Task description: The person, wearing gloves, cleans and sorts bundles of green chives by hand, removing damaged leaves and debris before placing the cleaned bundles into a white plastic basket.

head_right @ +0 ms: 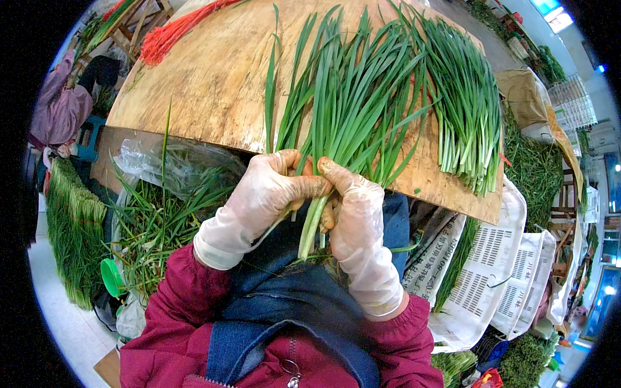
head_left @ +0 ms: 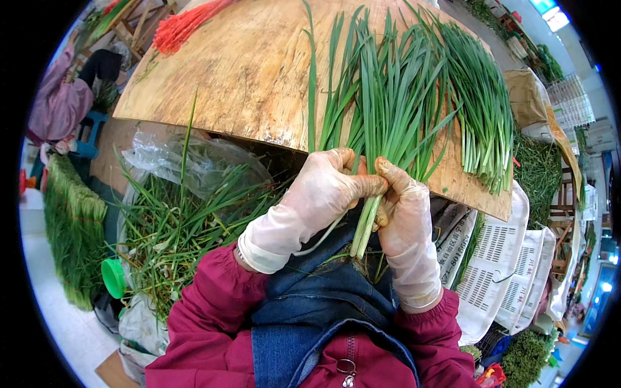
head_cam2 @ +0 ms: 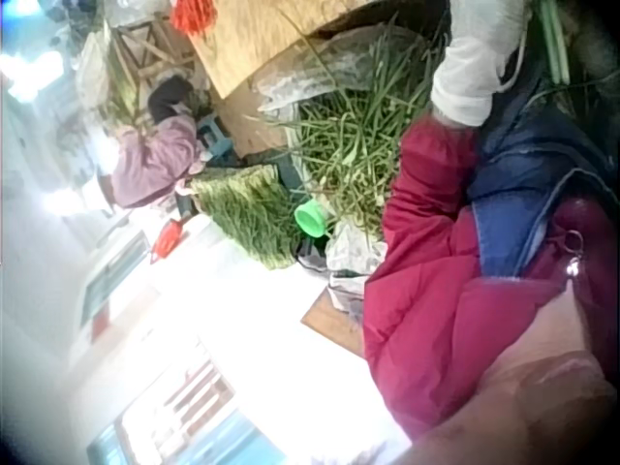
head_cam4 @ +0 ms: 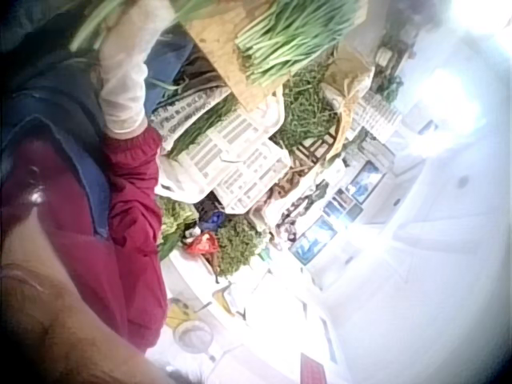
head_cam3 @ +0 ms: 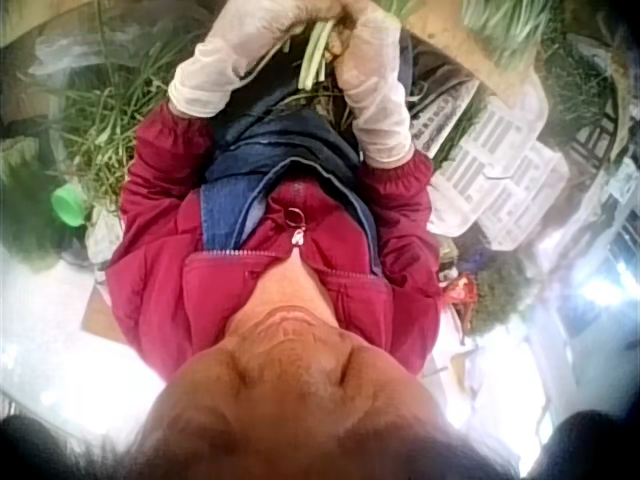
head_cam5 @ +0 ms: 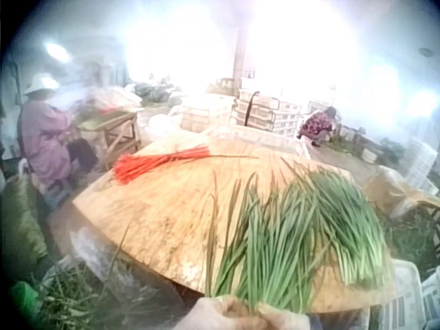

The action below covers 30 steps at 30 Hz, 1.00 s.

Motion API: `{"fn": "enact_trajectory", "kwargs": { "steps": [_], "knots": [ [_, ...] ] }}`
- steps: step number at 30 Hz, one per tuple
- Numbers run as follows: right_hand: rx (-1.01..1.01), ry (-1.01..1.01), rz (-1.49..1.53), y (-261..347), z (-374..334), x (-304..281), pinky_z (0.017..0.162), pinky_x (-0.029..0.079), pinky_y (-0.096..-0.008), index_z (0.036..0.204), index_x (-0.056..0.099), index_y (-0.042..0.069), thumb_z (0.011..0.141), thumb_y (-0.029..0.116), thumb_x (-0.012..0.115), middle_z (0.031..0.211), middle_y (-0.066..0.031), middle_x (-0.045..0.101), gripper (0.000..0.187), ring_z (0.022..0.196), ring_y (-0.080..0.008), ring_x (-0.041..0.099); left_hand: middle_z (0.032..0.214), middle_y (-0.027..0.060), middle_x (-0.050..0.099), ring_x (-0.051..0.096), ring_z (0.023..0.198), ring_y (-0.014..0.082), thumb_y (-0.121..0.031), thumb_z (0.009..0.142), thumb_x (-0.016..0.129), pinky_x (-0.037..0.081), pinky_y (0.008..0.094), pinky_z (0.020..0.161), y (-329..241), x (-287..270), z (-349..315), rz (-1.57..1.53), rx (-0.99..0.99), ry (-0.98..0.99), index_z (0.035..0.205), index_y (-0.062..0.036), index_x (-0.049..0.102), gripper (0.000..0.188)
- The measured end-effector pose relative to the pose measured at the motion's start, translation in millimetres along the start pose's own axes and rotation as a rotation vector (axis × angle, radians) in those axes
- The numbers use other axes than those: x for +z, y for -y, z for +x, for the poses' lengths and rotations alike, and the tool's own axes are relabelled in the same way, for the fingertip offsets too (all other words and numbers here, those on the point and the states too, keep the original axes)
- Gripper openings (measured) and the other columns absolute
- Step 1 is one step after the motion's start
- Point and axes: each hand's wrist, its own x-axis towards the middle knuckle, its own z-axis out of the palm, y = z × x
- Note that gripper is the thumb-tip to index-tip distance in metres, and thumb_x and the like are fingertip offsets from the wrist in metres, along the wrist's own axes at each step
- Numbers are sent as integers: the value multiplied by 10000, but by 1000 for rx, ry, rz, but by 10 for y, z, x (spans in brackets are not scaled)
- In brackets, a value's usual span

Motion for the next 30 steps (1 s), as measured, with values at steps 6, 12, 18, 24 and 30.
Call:
{"fn": "enact_trajectory", "kwargs": {
  "steps": [6,12,18,24,30],
  "knots": [
    [0,74,43,-33,-23,4,333,300,-192,768,586,2,799,165,533,562,-44,543,175,359,-79,400,489,-42,421,331,388,30,-136,778,587,226,185,355,-58,7,-72,-54,-45,-63,754,-44,547,103],
    [55,73,48,28,-3,-58,330,308,-211,749,566,-11,787,144,523,555,-65,536,165,347,-90,384,582,4,510,443,495,53,-112,786,555,349,174,468,-116,-72,-198,-56,108,-138,790,-22,562,90],
    [-4,-64,-38,76,-42,6,328,310,-221,720,555,-5,791,140,512,534,-71,516,168,326,-98,362,771,78,595,549,667,115,-99,778,556,438,223,633,-86,-226,-242,-207,267,-71,856,25,574,147],
    [-9,123,-145,5,-24,-18,351,300,-195,809,551,-5,832,297,515,568,-50,531,305,371,-77,398,802,69,603,549,718,112,-56,775,554,440,225,672,-99,-143,-308,-205,230,-33,880,27,577,136],
    [-73,104,-249,36,-104,31,363,283,-184,796,567,-37,783,195,580,566,-48,540,232,378,-65,390,797,67,598,548,712,101,-9,793,527,450,224,656,-72,-85,-278,-107,287,-106,890,34,564,112]
  ]
}}
